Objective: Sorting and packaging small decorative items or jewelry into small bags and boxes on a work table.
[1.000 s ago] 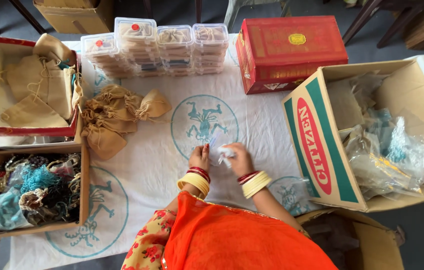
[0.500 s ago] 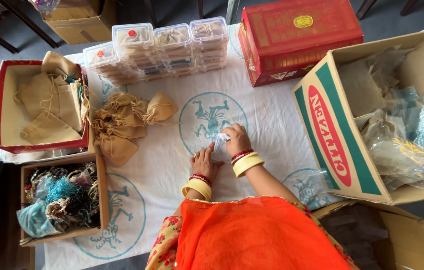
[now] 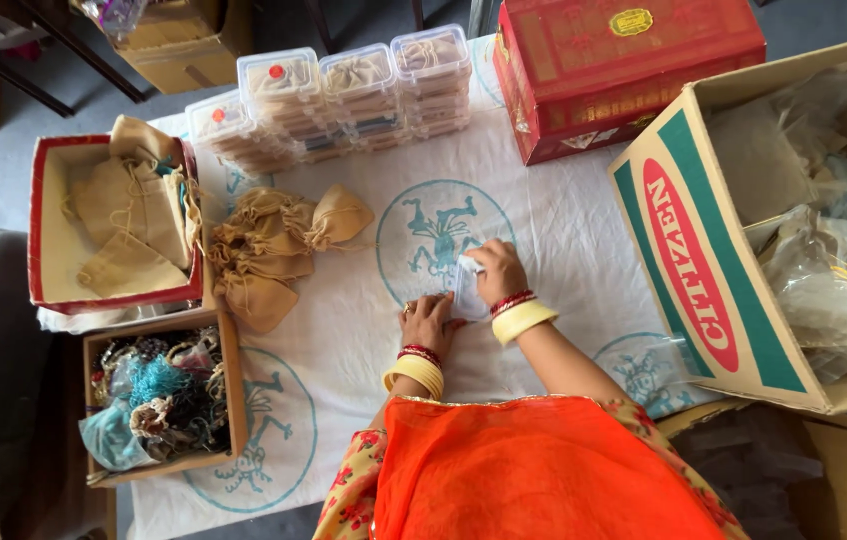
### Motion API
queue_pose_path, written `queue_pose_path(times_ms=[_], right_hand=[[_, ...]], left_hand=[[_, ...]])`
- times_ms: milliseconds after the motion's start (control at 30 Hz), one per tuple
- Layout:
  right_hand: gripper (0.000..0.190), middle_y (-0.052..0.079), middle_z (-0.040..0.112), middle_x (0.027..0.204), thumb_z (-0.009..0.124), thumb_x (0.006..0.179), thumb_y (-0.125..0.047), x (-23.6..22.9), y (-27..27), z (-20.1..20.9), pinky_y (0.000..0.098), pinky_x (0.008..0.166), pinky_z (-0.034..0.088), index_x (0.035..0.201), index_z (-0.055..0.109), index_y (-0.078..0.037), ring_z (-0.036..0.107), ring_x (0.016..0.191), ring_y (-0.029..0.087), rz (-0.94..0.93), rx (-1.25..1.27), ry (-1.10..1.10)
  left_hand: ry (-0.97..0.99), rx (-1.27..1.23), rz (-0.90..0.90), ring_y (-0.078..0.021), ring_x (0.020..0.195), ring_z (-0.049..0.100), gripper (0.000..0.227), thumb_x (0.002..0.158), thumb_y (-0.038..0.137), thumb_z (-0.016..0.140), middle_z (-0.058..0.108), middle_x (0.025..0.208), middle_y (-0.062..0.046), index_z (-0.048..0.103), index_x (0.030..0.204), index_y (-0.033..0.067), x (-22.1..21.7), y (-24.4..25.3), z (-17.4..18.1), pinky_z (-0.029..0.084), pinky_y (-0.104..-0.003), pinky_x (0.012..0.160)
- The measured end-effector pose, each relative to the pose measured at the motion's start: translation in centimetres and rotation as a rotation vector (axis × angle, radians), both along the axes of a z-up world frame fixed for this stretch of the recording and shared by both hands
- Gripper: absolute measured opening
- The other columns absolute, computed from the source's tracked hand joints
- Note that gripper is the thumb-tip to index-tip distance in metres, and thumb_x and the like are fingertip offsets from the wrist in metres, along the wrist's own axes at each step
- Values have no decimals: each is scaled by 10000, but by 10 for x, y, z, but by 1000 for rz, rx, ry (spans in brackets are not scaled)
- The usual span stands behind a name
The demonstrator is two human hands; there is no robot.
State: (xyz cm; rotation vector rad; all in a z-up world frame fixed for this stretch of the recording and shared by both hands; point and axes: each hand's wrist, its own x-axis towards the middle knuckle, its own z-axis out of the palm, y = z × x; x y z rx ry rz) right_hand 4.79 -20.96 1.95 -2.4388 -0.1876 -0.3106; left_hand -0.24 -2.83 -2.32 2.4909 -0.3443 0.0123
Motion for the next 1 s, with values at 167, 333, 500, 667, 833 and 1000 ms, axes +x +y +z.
queue_pose_path(times_ms=[167,333,500,667,833,1000], right_hand=[[424,102,636,1001,620,729,95,-21,11,-7,425,924,507,1064,774,-114,582,1015,342,-65,38,-30],[421,81,627,1022,640,726,83,-48,6,-5,413,947,509,1080,752,-116,591,1017,318,169,58,-51],[445,100,635,1038,662,722,67,1,-10,-1,402,945,515,1122,743,-112,591,1033,331,165,-81,-7],[470,122,625,1043,672,725,72,-21,5,-15,424,951,497,1158,735,-99,586,1031,341,-41,5,-65],[521,105,624,1011,637,689,90,-73,16,-4,420,930,510,1162,737,-102,593,1016,327,82,-35,-5],[404,93,627,1001,667,744,68,-10,1,-4,416,907,519,1083,757,-132,600,1022,319,-57,-51,3]], left_hand=[[-50,-15,-4,-286,1180,554,513,790,364,833,669,1216,20,697,1272,250,1,2,-4,369,-492,1024],[-2,36,-11,-268,1183,572,537,761,193,768,667,1241,16,729,1293,256,-1,5,-3,373,-487,1007],[-99,-48,-14,-289,1163,563,452,773,346,839,687,1178,10,738,1197,225,0,1,1,377,-491,1009],[-95,-31,-8,-291,1173,557,450,777,339,836,685,1183,8,735,1199,220,2,3,0,377,-493,1017],[-61,24,2,-283,1194,559,503,719,178,786,690,1195,27,764,1213,267,-2,5,-6,390,-473,1028],[-119,-71,-14,-297,1160,567,456,734,330,847,677,1181,3,756,1173,243,1,4,6,393,-488,1013]])
